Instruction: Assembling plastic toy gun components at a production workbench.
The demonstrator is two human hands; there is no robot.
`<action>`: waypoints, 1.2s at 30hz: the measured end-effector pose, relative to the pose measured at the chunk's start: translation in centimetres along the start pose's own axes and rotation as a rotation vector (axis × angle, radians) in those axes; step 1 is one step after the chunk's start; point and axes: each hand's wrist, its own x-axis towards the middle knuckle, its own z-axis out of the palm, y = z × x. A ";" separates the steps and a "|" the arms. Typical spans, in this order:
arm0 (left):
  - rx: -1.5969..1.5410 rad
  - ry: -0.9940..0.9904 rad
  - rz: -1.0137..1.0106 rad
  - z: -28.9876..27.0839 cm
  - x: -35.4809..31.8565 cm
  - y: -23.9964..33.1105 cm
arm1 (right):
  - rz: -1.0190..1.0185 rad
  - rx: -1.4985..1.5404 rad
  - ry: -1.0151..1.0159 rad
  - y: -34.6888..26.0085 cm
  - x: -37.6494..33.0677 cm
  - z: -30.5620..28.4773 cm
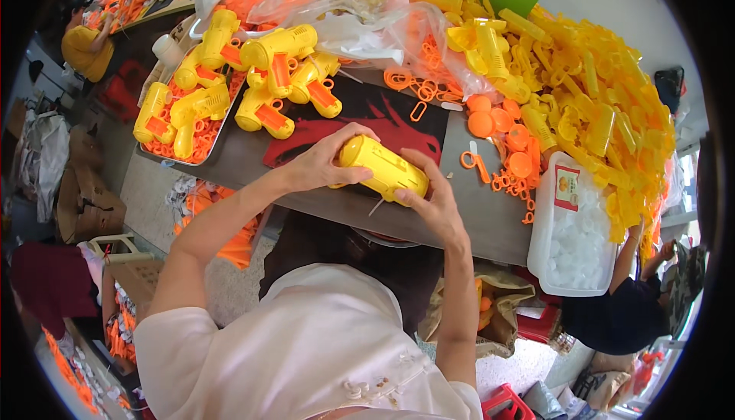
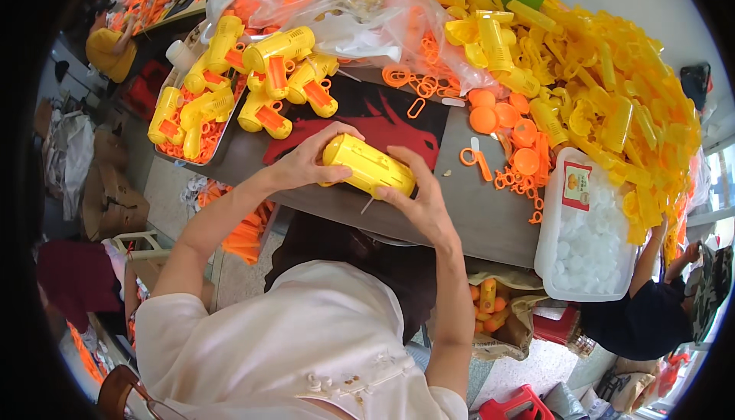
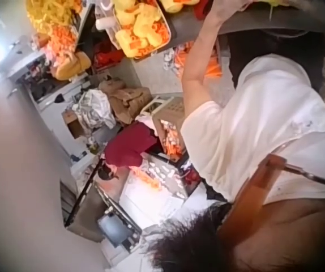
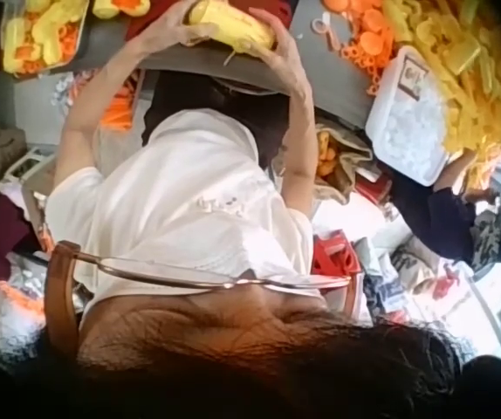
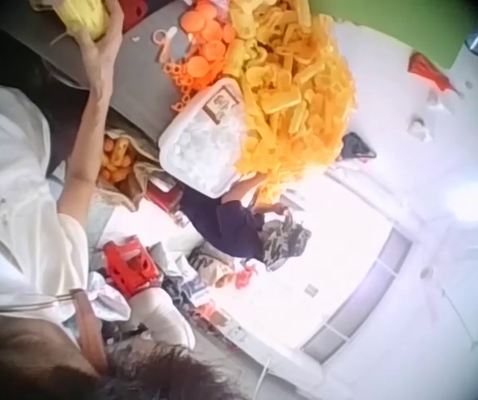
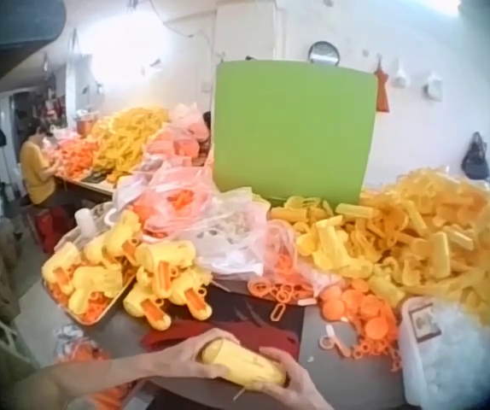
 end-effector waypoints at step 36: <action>0.728 0.271 0.237 5.8 1.9 2.1 | 0.066 -0.023 0.162 -1.9 -0.5 1.9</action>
